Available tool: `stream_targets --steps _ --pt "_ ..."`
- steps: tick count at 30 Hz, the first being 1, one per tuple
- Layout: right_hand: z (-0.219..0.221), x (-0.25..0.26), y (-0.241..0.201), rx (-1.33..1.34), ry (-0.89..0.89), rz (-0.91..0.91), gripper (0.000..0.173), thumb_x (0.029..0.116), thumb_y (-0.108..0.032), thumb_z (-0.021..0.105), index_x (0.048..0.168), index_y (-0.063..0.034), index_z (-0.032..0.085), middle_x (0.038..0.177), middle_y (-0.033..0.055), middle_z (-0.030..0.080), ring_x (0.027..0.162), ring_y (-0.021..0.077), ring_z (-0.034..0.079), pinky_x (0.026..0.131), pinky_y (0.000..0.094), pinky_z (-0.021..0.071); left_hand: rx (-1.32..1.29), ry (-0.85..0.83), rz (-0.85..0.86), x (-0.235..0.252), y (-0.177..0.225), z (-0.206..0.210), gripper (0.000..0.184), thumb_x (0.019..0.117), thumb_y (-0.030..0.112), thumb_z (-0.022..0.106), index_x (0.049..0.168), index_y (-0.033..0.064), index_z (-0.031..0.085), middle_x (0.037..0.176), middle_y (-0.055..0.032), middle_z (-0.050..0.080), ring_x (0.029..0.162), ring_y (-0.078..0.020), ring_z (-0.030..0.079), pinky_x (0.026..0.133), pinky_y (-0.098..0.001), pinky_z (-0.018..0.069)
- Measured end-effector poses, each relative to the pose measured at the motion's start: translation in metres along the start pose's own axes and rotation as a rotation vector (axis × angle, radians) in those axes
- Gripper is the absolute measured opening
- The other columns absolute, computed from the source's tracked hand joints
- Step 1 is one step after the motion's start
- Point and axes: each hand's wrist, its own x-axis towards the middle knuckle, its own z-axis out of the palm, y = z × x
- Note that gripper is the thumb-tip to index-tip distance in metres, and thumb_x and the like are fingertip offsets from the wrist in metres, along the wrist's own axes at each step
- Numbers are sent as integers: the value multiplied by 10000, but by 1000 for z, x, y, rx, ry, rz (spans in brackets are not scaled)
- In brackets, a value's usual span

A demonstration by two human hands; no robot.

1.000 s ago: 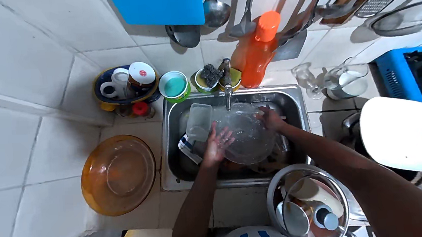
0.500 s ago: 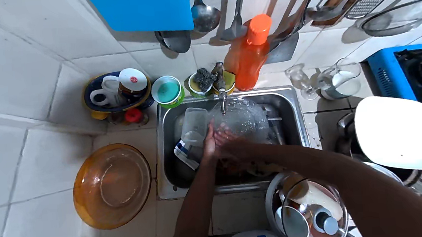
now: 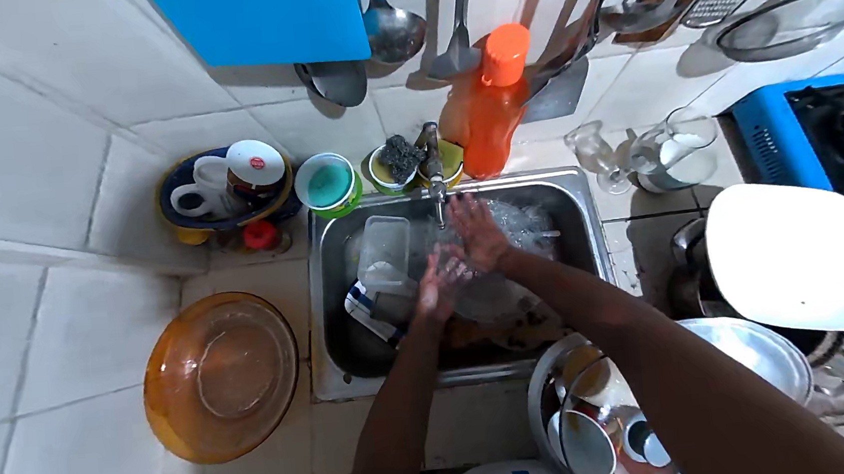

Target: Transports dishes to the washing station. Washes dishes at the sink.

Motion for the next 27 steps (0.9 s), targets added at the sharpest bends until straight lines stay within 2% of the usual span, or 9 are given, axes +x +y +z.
stream_targets --steps 3,9,12,15,17,19,22,25,27 --pt "-2 -16 -40 163 -169 -124 731 1070 -486 376 1604 6 287 1685 226 226 1584 398 134 1281 578 98 -46 48 -21 3 -4 4 548 1115 486 210 1156 95 591 892 -63 694 798 -168 686 722 -353 594" --pt "-49 -88 22 125 -525 -552 714 1039 -322 562 1624 -42 263 1715 127 196 1593 281 171 1299 461 130 -51 74 -20 19 3 -5 481 1127 442 251 1531 210 366 1263 -138 675 1040 -257 711 885 -388 590" --pt "-82 -104 67 -67 -471 -610 573 1000 28 516 1561 -45 421 1676 142 304 1562 326 267 1270 517 218 -17 84 -69 29 9 -2 487 1125 411 319 1538 155 343 1274 -169 667 1077 -283 706 935 -398 582" --pt "-115 -117 73 -197 -364 -656 502 971 72 521 1457 -45 567 1634 164 385 1525 398 327 1203 651 283 214 107 -97 38 12 14 436 1123 322 385 1469 64 448 1168 -158 692 971 -230 714 861 -342 586" --pt "-135 -127 58 -139 -229 -658 379 957 53 540 1295 -44 683 1492 153 570 1421 377 496 1138 616 409 425 91 -75 45 8 22 393 1102 235 474 1417 1 491 1174 -155 681 965 -196 693 866 -323 569" --pt "-158 -132 39 -40 -92 -591 257 928 -1 573 1118 -62 736 1198 134 733 1161 327 690 970 512 561 487 58 -40 47 4 30 355 1055 83 523 1402 6 525 1290 -143 636 1049 -188 651 906 -336 545" --pt "-199 -130 17 174 -17 -307 208 995 -170 595 983 -52 766 942 115 765 905 274 752 819 477 615 191 -7 -17 44 -2 38 447 982 18 374 1381 72 568 1388 -86 599 1111 -188 624 884 -358 537" --pt "-226 -114 20 555 -13 197 136 985 -93 664 999 35 706 899 156 718 814 265 704 789 504 584 104 49 -67 42 -5 45 371 1103 293 249 1241 58 500 1202 -129 585 1064 -259 600 933 -463 509" --pt "-225 -96 39 868 38 506 111 1021 -71 591 1047 25 641 927 93 715 815 165 714 803 386 623 275 6 -125 42 -4 36 567 1115 476 255 1423 55 478 1293 -139 600 1142 -260 610 982 -450 508"
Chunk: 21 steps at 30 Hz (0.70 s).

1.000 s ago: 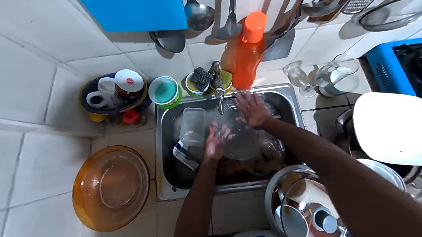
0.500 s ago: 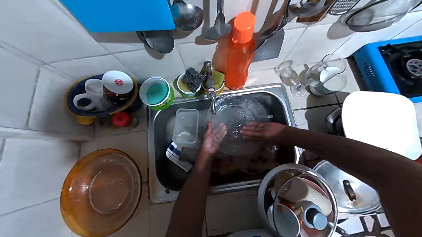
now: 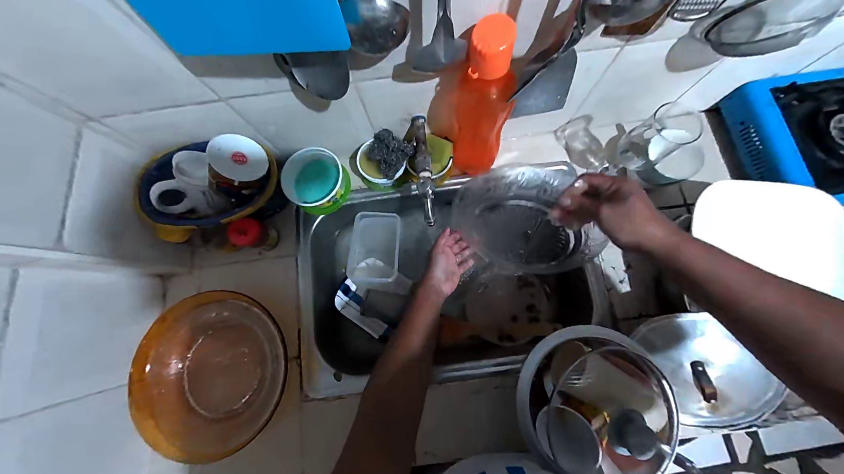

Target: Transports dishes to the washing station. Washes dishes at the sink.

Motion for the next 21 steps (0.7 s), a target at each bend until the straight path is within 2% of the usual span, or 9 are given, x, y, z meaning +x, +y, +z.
stream_targets --steps 5,8,9,10,12,15,17,19,21 --pt "23 56 57 538 115 471 221 1069 -251 510 1164 -60 569 816 16 663 668 119 657 609 282 573 5 59 -18 -17 2 -19 490 1101 499 348 1261 73 530 904 -51 630 776 -152 645 771 -315 569" --pt "73 69 92 349 181 570 391 1041 -425 561 1183 -63 592 747 21 596 560 115 580 519 280 531 -28 93 15 -30 -1 -32 546 1107 508 282 1280 41 505 883 -50 642 710 -115 648 675 -252 571" --pt "88 72 99 172 172 563 504 1039 -493 547 1263 -44 598 869 94 630 679 188 613 623 369 552 -45 129 33 -35 -1 -33 552 1113 496 258 1258 24 505 878 -59 641 695 -115 640 652 -245 560" --pt "102 74 106 37 150 534 591 1040 -518 534 1355 -19 574 1086 227 665 922 341 658 817 537 549 -66 185 57 -41 -2 -35 557 1114 491 258 1212 12 527 839 -58 626 662 -113 620 624 -239 546" --pt "126 76 107 -268 64 381 652 1067 -535 438 1474 -27 477 1334 315 602 1236 489 591 1012 676 465 -88 312 114 -48 0 -36 554 1112 490 280 1000 31 568 675 -16 579 550 -92 577 546 -222 525" --pt "168 96 105 -692 -35 11 717 1064 -552 390 1567 -41 390 1583 270 400 1491 476 331 1181 657 294 -52 399 165 -52 3 -36 574 1109 486 311 852 41 567 620 -12 556 522 -102 563 535 -238 520" --pt "193 110 92 -794 -104 -153 766 1054 -597 330 1606 -66 325 1662 219 294 1559 417 216 1238 616 200 -43 412 198 -50 5 -36 571 1108 472 343 826 33 576 624 -24 563 522 -110 564 534 -246 523" --pt "218 109 75 -763 -160 -272 787 1045 -614 351 1586 -43 366 1664 216 292 1565 417 194 1269 589 133 -35 446 212 -52 11 -37 545 1108 450 373 851 19 586 645 -36 562 531 -116 559 541 -252 523" --pt "237 90 56 -703 -245 -379 723 1050 -569 381 1587 -85 385 1669 178 303 1565 382 212 1279 557 144 26 491 229 -62 20 -38 500 1106 427 399 905 20 607 668 -38 553 566 -125 555 572 -267 520"
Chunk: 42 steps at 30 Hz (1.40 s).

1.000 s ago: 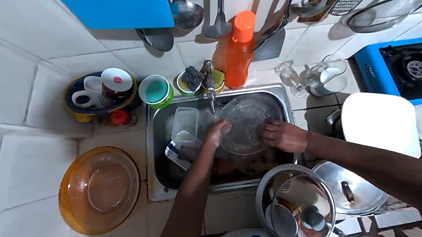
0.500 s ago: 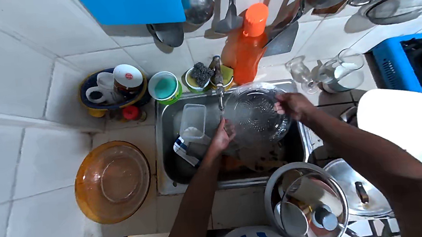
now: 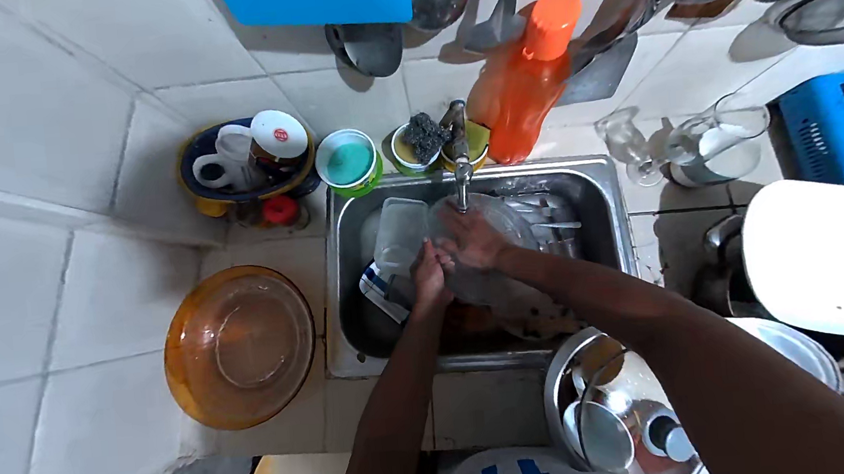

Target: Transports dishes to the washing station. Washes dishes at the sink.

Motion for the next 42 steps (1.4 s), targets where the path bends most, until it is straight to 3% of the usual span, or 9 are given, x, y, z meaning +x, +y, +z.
stream_targets --steps 4,9,15,19,24,28,34,38,42 --pt "-11 -49 -31 22 -68 -389 695 1048 -499 483 1596 -87 369 1690 155 264 1586 314 187 1302 485 153 41 58 45 -5 20 -17 382 1055 378 566 1004 13 667 728 -63 616 605 -141 597 586 -299 545" --pt "-24 -88 41 -159 -249 -716 591 1042 -356 541 1561 -93 439 1678 176 285 1561 382 240 1265 550 210 108 61 77 -36 67 -53 157 963 122 714 1025 7 628 744 -29 630 585 -85 583 556 -232 527" --pt "-22 -85 81 -308 -551 -485 566 1016 -267 601 1545 -114 472 1653 172 344 1551 395 259 1253 624 173 367 58 456 -113 136 -124 99 978 62 651 883 85 633 672 76 626 532 -14 566 513 -182 516" --pt "-4 -78 73 -311 -457 -472 372 1005 -39 561 1371 -59 623 1370 198 604 1273 408 578 1030 605 485 689 184 859 -185 169 -172 134 911 173 748 893 162 616 746 188 640 620 52 618 570 -173 566" --pt "-26 -81 48 -260 -421 -404 307 1026 -22 513 1297 -17 656 1287 188 655 1190 402 635 962 576 535 1221 329 1182 -204 168 -226 356 937 208 747 829 -119 655 777 -204 657 732 -145 646 694 -261 543" --pt "-73 -85 36 -281 -234 -458 247 920 59 628 1116 -30 748 1120 178 731 1077 385 694 901 550 564 1568 390 1086 -177 146 -281 432 1006 325 624 969 -96 714 910 -295 698 831 -446 706 728 -570 561" --pt "-158 -121 27 -55 20 -401 91 927 -70 706 990 -65 771 943 116 757 897 303 744 814 529 605 1664 367 1181 -141 106 -333 358 1041 235 551 1140 -68 713 951 -289 707 879 -475 710 749 -577 573" --pt "-197 -145 47 479 88 -49 114 957 -32 636 1028 10 715 964 69 731 878 125 701 868 370 593 1629 336 1163 -122 84 -350 286 1014 123 604 1234 -36 694 981 -311 691 906 -503 689 807 -597 557" --pt "-196 -148 81 849 225 430 84 1026 -100 578 981 -56 633 787 -13 688 671 76 679 665 283 613 1673 321 1048 -106 74 -351 306 993 57 611 1282 -18 677 999 -308 687 930 -515 679 831 -632 538"
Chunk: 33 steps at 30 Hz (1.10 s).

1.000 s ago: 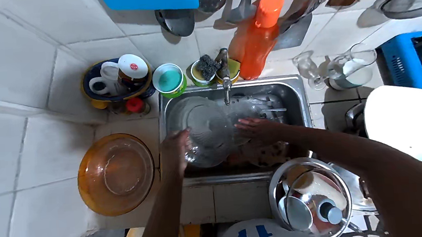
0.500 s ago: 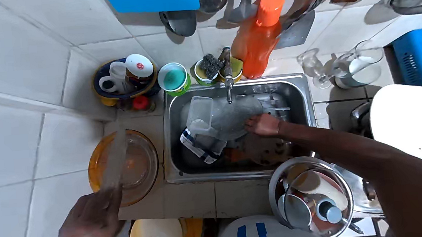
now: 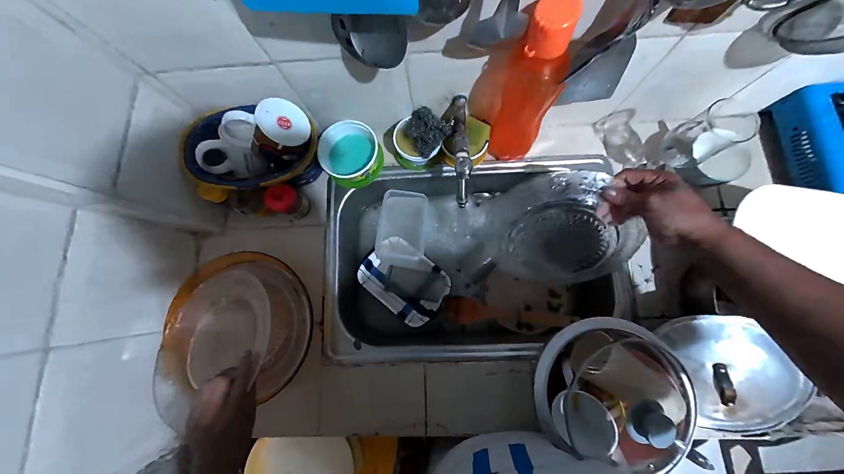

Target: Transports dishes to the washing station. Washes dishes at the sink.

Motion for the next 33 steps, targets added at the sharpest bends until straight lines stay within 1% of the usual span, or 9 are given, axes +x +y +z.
stream_targets --steps 6,12,18,21,23,25,29,31,33 --pt "21 47 52 257 227 429 277 1079 -300 484 1196 -66 576 829 9 666 644 88 635 590 260 553 -23 -224 -9 -2 -3 23 442 1002 184 649 1386 -30 602 1135 -345 653 1014 -546 651 871 -673 514" --pt "76 89 74 320 112 527 277 1078 -285 488 1248 -79 560 888 28 661 682 110 641 602 274 553 -3 -190 -3 -7 2 39 476 1042 279 579 1411 -22 581 1145 -328 651 1010 -537 647 867 -659 513" --pt "126 109 68 371 0 522 257 1078 -302 490 1181 -83 575 809 12 656 614 93 619 545 248 531 -56 -112 -142 11 29 33 468 1070 275 527 1413 -42 566 1165 -350 634 1049 -535 642 901 -645 515" --pt "135 111 74 442 -12 556 249 1074 -308 496 1150 -87 580 768 3 634 574 88 595 514 239 515 -319 -114 -245 34 84 20 419 1073 151 471 1398 -102 544 1266 -365 607 1171 -518 616 1017 -619 485" --pt "135 112 76 460 -33 578 239 1076 -302 486 1117 -87 581 739 -2 628 536 79 577 478 225 495 -652 -246 -333 56 135 19 492 1099 191 349 1505 -81 403 1228 -253 660 1070 -339 668 955 -486 539" --pt "127 109 67 411 -47 592 240 1091 -304 457 1096 -89 565 717 -16 599 521 66 553 465 213 481 -974 -266 -325 76 184 46 531 1086 213 354 1539 -62 342 1125 -176 703 899 -217 698 825 -404 589" --pt "77 91 39 175 -13 555 271 1097 -290 454 1209 -70 567 794 6 612 609 84 594 553 246 522 -1202 -355 -417 136 267 88 386 1063 48 463 1439 -22 518 1338 -214 622 1129 -266 672 992 -423 550" --pt "45 78 26 62 5 501 290 1091 -283 475 1252 -60 568 813 21 651 620 90 617 562 257 539 -1266 -431 -474 171 295 101 395 1085 100 452 1470 31 506 1470 -191 545 1286 -291 594 1081 -464 493" --pt "19 58 5 -47 51 440 280 1079 -287 511 1194 -48 606 806 23 661 613 88 619 568 265 544 -1508 -448 -639 206 323 119 402 1094 143 457 1476 19 478 1506 -198 500 1326 -313 554 1082 -488 482"
